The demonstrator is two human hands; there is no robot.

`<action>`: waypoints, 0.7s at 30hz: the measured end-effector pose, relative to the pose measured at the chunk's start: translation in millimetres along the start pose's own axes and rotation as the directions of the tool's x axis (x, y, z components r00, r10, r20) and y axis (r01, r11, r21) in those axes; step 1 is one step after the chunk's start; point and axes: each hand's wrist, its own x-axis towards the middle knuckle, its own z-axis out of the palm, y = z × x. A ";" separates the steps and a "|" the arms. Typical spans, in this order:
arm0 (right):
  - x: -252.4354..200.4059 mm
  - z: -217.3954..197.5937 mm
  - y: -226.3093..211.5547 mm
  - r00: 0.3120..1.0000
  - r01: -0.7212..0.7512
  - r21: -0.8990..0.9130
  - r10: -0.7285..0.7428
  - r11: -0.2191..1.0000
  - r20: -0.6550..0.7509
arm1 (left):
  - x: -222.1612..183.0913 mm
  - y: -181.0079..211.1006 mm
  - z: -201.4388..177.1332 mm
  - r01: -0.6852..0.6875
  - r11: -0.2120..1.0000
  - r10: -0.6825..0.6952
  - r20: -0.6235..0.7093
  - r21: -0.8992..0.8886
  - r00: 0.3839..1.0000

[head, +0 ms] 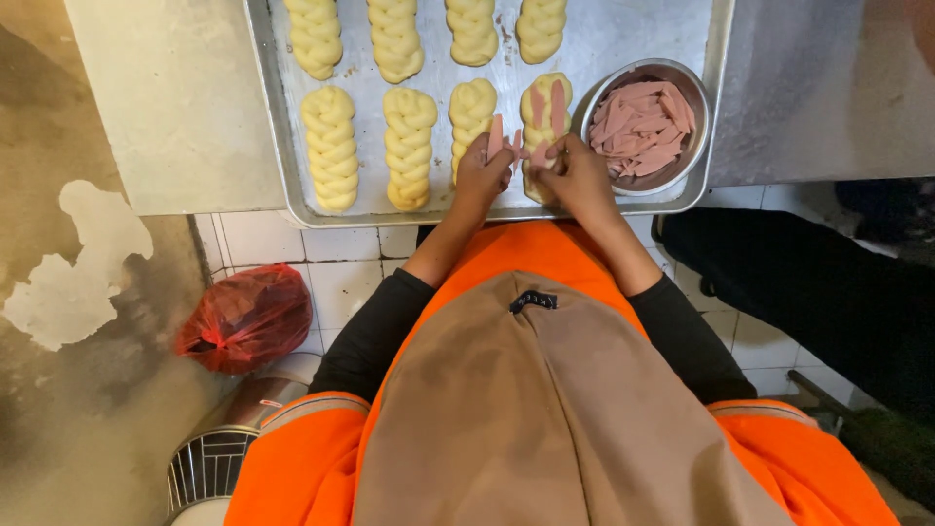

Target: Placing slices of ham onto braided bread dough on a baking sheet.

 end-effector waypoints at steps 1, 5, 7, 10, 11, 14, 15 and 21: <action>-3.1 -3.0 -9.9 1.000 -0.001 0.000 0.001 1.000 -0.001 | -1.6 2.0 1.3 0.000 1.000 0.000 0.002 0.000 1.000; -4.9 -6.0 -28.9 0.994 0.071 -0.221 -0.086 0.973 -0.060 | -7.3 16.7 6.0 -0.002 1.000 0.002 0.001 0.000 1.000; -2.7 -5.3 -28.8 0.993 0.090 -0.275 -0.109 0.957 -0.055 | -6.4 16.5 7.0 0.017 1.000 -0.017 0.011 0.015 1.000; -0.7 -4.4 -28.9 0.993 0.091 -0.302 -0.108 0.949 -0.040 | -2.4 8.6 4.4 0.034 0.999 -0.035 0.024 0.011 0.999; 0.2 -3.3 -26.0 0.992 0.102 -0.241 -0.116 0.965 -0.048 | -2.9 10.2 3.4 0.037 0.999 -0.037 0.035 0.018 0.999; 4.5 0.2 -14.4 0.988 0.139 -0.096 -0.145 0.986 -0.057 | -5.9 16.2 2.8 0.034 0.999 -0.036 0.051 0.029 0.998; 6.5 2.0 -10.6 0.984 0.165 -0.010 -0.165 0.986 -0.062 | -7.1 19.1 2.3 0.030 0.999 -0.032 0.056 0.037 0.998; -2.3 -19.9 -19.0 1.000 -0.022 0.414 0.026 0.910 -0.002 | -13.0 38.0 6.7 0.046 0.994 -0.051 0.051 0.095 0.997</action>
